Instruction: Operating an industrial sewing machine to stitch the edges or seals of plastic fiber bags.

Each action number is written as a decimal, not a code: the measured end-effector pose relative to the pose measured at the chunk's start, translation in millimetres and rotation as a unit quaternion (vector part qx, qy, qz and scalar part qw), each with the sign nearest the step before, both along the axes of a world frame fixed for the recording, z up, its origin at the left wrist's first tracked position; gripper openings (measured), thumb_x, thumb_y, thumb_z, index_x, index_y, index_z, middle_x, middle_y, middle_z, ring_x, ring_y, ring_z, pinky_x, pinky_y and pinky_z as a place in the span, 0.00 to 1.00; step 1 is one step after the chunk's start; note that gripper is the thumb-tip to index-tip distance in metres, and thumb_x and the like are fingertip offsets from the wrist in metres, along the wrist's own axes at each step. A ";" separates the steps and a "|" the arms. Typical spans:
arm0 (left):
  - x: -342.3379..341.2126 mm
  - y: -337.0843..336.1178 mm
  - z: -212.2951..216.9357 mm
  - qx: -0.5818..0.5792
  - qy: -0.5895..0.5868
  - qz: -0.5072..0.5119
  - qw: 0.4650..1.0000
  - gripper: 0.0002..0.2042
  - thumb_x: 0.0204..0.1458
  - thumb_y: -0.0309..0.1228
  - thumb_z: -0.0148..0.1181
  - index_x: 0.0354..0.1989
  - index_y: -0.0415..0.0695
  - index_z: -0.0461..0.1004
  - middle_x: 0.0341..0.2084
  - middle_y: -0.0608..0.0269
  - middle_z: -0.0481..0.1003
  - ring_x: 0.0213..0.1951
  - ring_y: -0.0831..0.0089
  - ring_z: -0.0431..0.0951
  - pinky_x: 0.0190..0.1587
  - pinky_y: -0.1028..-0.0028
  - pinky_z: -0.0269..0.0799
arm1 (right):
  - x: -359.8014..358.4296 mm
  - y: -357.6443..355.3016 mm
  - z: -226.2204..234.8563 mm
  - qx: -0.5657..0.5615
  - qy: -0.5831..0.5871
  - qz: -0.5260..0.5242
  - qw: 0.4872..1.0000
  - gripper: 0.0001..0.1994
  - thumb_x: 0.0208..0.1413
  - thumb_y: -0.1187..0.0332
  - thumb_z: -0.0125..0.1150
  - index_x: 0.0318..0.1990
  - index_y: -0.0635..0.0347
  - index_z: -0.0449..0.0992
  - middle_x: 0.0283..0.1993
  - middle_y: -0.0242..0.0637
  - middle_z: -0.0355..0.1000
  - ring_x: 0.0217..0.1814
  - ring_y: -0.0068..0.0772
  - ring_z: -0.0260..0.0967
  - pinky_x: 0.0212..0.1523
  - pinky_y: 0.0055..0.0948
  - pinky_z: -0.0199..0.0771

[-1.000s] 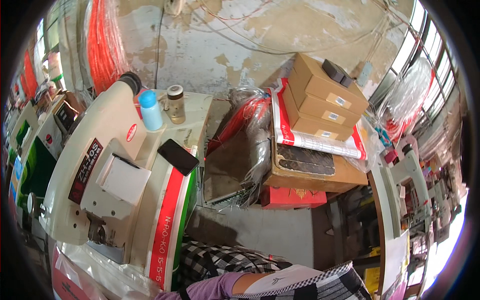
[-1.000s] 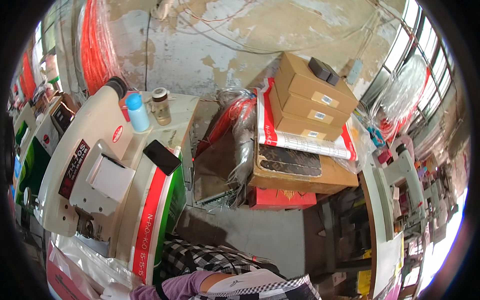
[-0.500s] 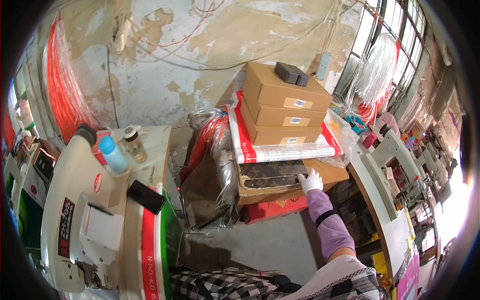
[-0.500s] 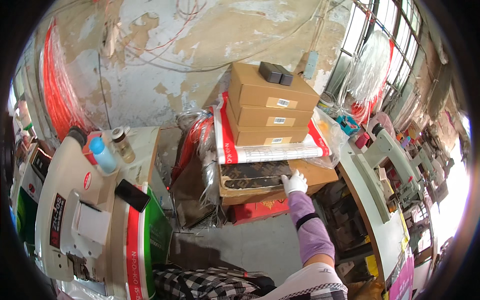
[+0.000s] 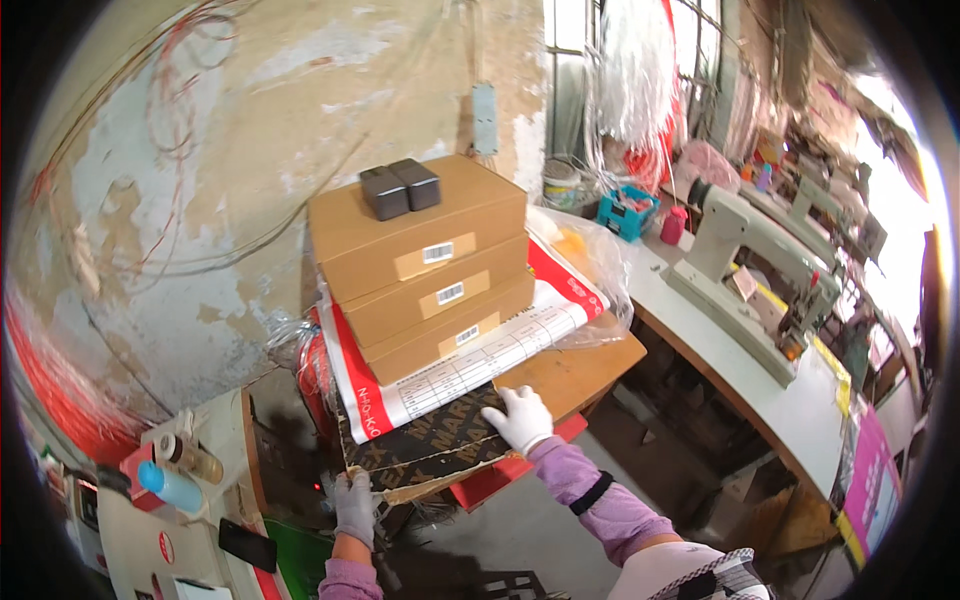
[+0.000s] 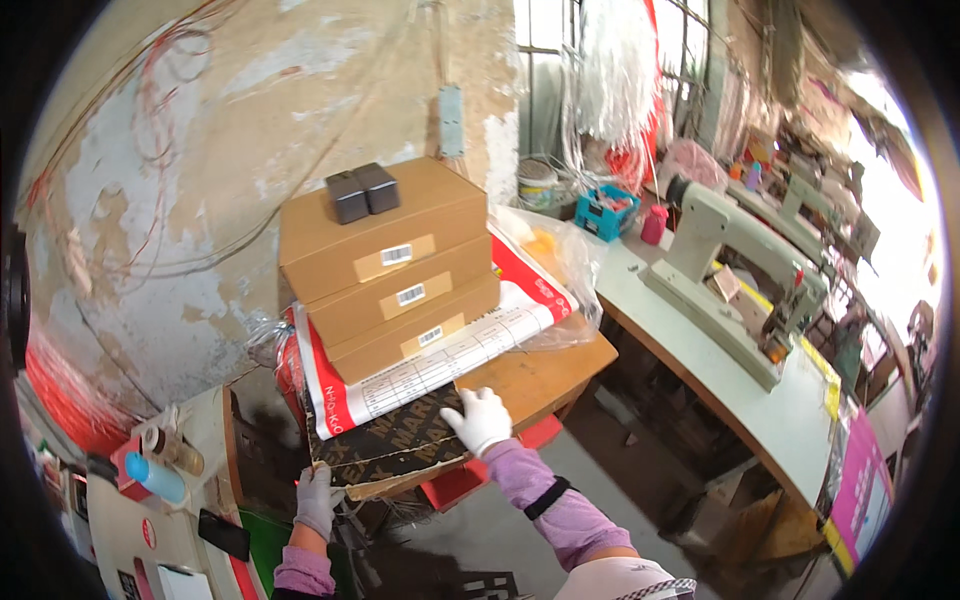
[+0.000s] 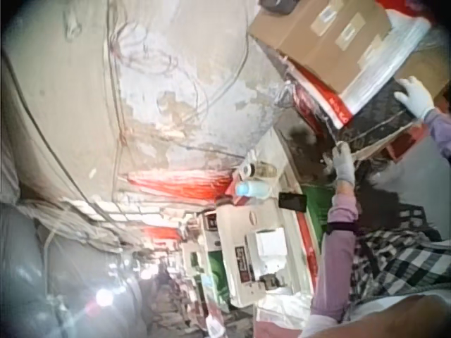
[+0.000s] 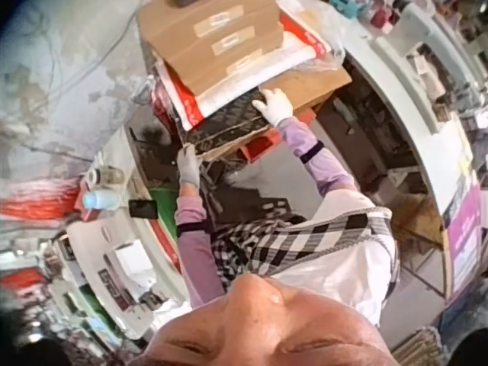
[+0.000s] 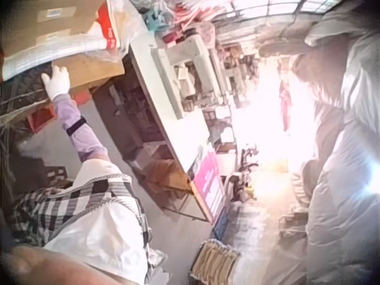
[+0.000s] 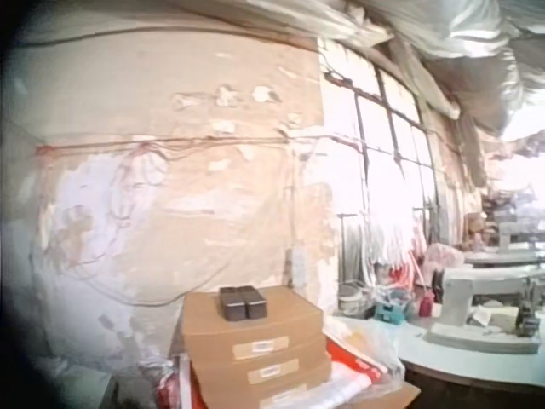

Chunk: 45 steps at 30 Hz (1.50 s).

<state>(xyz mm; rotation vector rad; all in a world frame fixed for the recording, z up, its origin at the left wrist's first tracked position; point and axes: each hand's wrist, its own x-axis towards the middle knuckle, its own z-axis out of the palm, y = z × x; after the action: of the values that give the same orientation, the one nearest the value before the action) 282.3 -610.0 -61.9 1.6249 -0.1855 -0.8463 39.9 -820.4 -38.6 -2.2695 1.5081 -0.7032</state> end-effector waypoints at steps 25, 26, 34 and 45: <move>-228.3 415.1 123.1 -0.052 -0.230 0.343 0.909 0.14 0.54 0.39 0.60 0.39 0.40 0.74 0.30 0.63 0.76 0.33 0.77 0.75 0.38 0.76 0.70 | 62.2 200.1 -59.8 0.606 -0.219 0.435 0.629 0.26 0.53 0.63 0.66 0.58 0.62 0.68 0.53 0.33 0.70 0.53 0.29 0.67 0.57 0.34 0.65; -253.2 434.1 141.1 -0.029 -0.200 0.418 0.886 0.16 0.54 0.40 0.61 0.42 0.40 0.72 0.31 0.64 0.75 0.32 0.78 0.73 0.37 0.77 0.69 | 93.1 245.3 -5.1 0.602 -0.293 0.517 0.534 0.18 0.54 0.69 0.62 0.52 0.62 0.72 0.48 0.33 0.71 0.49 0.30 0.67 0.54 0.36 0.67; -464.1 553.9 220.6 0.128 -0.348 0.762 0.531 0.26 0.60 0.33 0.55 0.66 0.40 0.58 0.35 0.71 0.68 0.33 0.83 0.66 0.35 0.82 0.64 | 97.5 581.8 116.2 0.629 -0.042 0.759 0.162 0.15 0.63 0.74 0.45 0.55 0.66 0.71 0.47 0.44 0.75 0.45 0.31 0.75 0.46 0.30 0.77; -861.1 517.5 91.8 0.062 -0.095 0.958 0.265 0.16 0.58 0.19 0.51 0.55 0.42 0.69 0.35 0.69 0.75 0.34 0.76 0.76 0.39 0.76 0.75 | -249.0 767.6 1.5 0.685 0.475 0.537 0.128 0.16 0.51 0.63 0.69 0.44 0.61 0.75 0.36 0.30 0.72 0.35 0.26 0.68 0.32 0.29 0.70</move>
<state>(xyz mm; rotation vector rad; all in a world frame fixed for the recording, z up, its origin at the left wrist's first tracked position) -578.9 -92.5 29.9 0.8253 1.5189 1.3403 -209.1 -52.8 -37.1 -0.9688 -0.2809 1.9711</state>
